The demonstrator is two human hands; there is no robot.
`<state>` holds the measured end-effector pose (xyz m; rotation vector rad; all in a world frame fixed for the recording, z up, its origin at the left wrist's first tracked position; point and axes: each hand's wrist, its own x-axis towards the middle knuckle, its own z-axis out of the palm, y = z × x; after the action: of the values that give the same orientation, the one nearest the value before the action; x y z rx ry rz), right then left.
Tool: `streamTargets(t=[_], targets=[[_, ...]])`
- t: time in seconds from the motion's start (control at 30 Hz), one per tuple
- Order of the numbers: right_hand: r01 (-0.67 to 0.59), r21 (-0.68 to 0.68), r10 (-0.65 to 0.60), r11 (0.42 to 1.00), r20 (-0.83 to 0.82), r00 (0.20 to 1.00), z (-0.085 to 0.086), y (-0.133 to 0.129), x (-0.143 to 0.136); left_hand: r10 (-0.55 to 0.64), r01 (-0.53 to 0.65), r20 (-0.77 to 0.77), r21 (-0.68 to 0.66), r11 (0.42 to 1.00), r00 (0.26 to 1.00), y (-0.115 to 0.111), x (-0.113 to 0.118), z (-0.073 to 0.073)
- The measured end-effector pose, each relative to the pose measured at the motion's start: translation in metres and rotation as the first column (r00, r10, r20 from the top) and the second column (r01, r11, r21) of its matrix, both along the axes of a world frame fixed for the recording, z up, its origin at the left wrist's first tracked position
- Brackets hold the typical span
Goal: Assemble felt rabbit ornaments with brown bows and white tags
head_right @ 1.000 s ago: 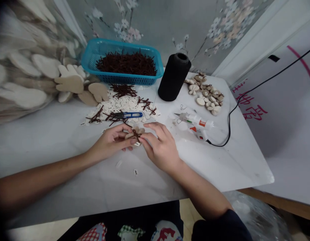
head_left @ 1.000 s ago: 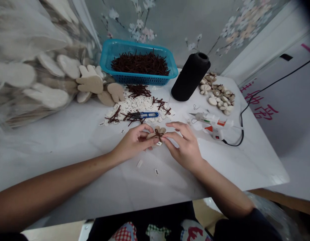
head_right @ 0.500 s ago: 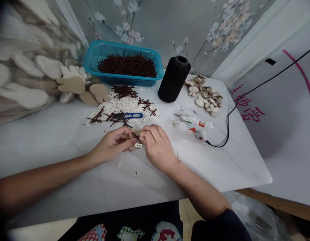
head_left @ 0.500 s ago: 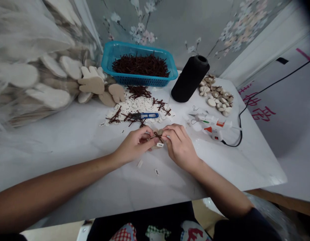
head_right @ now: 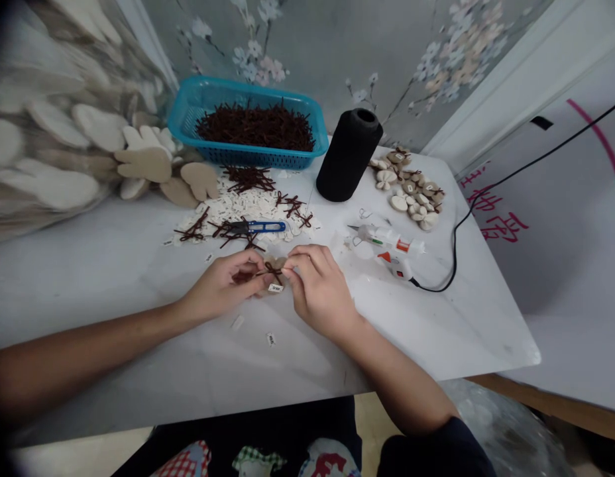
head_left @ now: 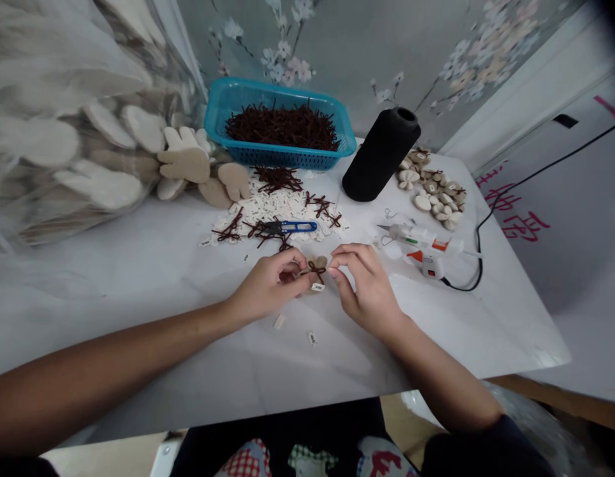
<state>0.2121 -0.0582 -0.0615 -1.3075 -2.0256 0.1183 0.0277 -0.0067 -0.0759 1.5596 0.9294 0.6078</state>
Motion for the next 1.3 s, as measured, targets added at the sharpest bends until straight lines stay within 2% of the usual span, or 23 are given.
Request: streamTargets(t=[0.3,0.5,0.8,0.93,1.17,1.3], targets=[[-0.042,0.066,0.036,0.997,0.087,0.996,-0.006,0.001,0.003,-0.027,0.027,0.005,-0.009,1.000,1.000,0.001,-0.001,-0.001],[-0.090,0.024,0.086,0.996,0.136,0.987,-0.004,0.001,0.000,-0.039,0.038,0.022,0.031,0.999,0.999,0.002,0.000,0.000],[-0.061,-0.015,0.062,0.998,0.090,0.994,-0.006,0.001,-0.001,-0.022,0.027,-0.043,0.136,0.990,0.999,0.001,0.001,-0.001],[-0.046,-0.004,0.046,0.999,0.030,0.998,-0.003,0.002,0.000,-0.015,0.023,-0.059,0.129,0.991,0.998,0.000,0.002,0.001],[-0.002,-0.083,-0.009,0.997,-0.137,0.990,0.000,0.003,0.005,-0.025,0.029,-0.052,0.086,0.996,0.998,-0.001,0.003,0.005],[0.000,-0.135,-0.054,0.991,-0.397,0.916,0.005,0.003,0.012,-0.008,0.009,-0.010,0.038,0.999,1.000,0.001,0.002,0.003]])
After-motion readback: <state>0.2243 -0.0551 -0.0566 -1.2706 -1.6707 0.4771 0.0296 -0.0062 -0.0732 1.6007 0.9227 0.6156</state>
